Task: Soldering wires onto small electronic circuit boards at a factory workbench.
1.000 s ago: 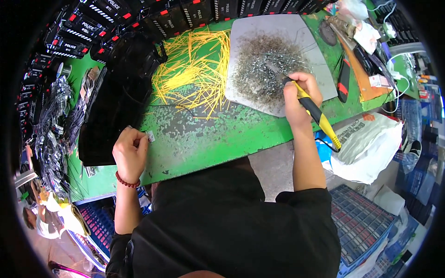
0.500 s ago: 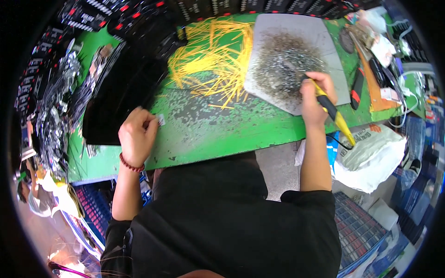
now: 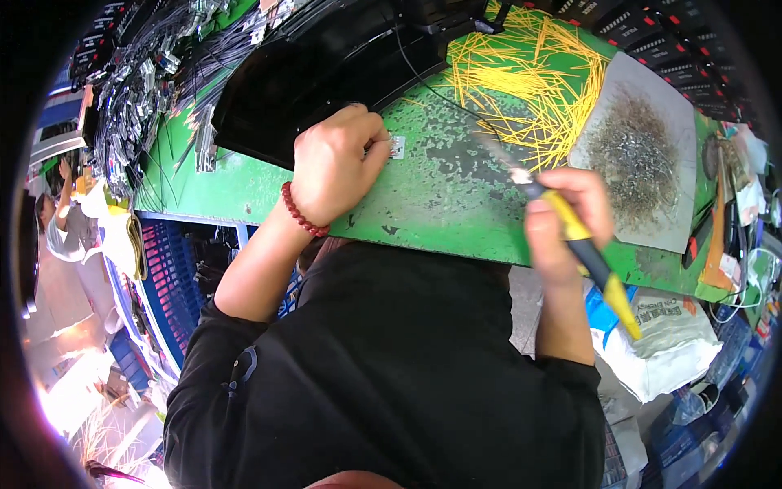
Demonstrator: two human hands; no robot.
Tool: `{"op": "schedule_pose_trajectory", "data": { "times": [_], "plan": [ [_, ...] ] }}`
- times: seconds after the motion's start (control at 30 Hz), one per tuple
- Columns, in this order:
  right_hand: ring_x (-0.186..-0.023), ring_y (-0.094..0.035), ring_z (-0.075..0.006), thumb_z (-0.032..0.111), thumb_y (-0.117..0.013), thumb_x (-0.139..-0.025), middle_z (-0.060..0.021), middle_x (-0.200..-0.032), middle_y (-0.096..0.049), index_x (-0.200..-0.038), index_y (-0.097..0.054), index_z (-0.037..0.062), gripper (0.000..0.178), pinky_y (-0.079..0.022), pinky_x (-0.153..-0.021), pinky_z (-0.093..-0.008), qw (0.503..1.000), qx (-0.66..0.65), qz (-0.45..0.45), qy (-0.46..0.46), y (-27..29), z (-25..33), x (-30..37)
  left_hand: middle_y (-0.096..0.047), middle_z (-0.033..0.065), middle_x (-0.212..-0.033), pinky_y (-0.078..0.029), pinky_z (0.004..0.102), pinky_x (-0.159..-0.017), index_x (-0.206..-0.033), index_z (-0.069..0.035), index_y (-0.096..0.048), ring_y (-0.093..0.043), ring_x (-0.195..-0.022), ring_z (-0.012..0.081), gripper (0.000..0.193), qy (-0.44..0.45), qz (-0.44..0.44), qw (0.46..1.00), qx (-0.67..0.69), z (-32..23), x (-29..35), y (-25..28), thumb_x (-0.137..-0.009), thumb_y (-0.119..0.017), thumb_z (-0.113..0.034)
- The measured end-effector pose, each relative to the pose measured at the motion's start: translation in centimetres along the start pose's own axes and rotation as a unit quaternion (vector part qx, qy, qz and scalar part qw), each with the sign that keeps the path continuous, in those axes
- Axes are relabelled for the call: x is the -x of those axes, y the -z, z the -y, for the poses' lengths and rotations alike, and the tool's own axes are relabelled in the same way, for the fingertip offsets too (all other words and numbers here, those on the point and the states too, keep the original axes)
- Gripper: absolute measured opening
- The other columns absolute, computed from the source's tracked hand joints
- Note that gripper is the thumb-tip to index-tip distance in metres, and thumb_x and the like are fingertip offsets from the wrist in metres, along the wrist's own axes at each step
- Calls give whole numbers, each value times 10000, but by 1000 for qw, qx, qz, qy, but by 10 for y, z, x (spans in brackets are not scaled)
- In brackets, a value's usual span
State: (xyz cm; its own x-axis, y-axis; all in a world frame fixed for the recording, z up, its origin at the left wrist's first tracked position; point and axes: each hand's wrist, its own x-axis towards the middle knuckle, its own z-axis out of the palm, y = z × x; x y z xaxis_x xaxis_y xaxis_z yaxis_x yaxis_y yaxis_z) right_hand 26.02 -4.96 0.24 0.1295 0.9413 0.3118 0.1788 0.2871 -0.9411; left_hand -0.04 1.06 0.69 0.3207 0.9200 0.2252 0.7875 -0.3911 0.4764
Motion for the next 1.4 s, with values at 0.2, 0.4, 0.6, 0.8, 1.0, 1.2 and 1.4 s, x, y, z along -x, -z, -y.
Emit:
{"op": "schedule_pose_trajectory", "data": {
  "times": [0.2, 0.4, 0.6, 0.8, 1.0, 1.2, 1.4],
  "plan": [
    [-533, -431, -25, 72, -661, -793, 28, -619, -503, -922, -563, -19, 185, -305, -482, -193, 997, -37, 69, 11, -60, -3, -7, -556, 68, -714, -473, 382, -547, -697, -73, -587, -591, -636, 287, 79, -9, -9, 1000, 3, 1, -2, -2, -754, -638, -93],
    [-560, -408, -26, 121, -660, -780, 35, -658, -494, -899, -573, -17, 202, -304, -509, -196, 997, 5, 82, -17, -61, -10, -3, -547, 71, -696, -466, 384, -530, -684, -65, -577, -586, -620, 287, 86, -15, -17, 1000, 6, 2, -3, -4, -749, -632, -78],
    [-544, -421, -28, 118, -672, -774, 22, -641, -508, -883, -579, -14, 194, -316, -493, -201, 996, -3, 82, -24, -63, -10, -2, -540, 71, -680, -458, 375, -510, -663, -60, -560, -579, -598, 281, 101, -7, -32, 999, 38, 4, -1, -4, -732, -633, -56],
    [-544, -455, -41, 105, -670, -780, -2, -633, -529, -883, -591, -19, 180, -352, -491, -209, 996, -4, 87, -11, -63, -9, -2, -536, 72, -674, -456, 373, -503, -657, -61, -554, -577, -594, 280, 104, -4, -28, 999, 36, 1, -3, -3, -719, -637, -51],
    [-539, -472, -55, 164, -692, -791, -14, -646, -540, -881, -596, -17, 223, -366, -485, -213, 995, -1, 99, -16, -63, -10, -4, -526, 74, -669, -455, 383, -505, -644, -61, -535, -572, -592, 282, 119, -10, -31, 999, 28, 0, -4, -5, -713, -631, -52],
    [-533, -463, -45, 175, -702, -789, -6, -635, -539, -877, -597, -16, 235, -347, -477, -210, 998, -5, 70, 0, -59, -16, 1, -529, 75, -670, -456, 389, -514, -645, -60, -534, -575, -602, 287, 117, -2, -21, 999, 27, -1, -5, -4, -710, -631, -53],
    [-527, -456, -43, 165, -702, -786, 0, -629, -532, -877, -596, -17, 229, -347, -477, -209, 998, -22, 65, -1, -60, -14, -1, -537, 72, -673, -454, 382, -511, -648, -62, -540, -573, -598, 287, 111, -4, -18, 1000, 22, -2, -5, -4, -710, -632, -51]
  ]
}}
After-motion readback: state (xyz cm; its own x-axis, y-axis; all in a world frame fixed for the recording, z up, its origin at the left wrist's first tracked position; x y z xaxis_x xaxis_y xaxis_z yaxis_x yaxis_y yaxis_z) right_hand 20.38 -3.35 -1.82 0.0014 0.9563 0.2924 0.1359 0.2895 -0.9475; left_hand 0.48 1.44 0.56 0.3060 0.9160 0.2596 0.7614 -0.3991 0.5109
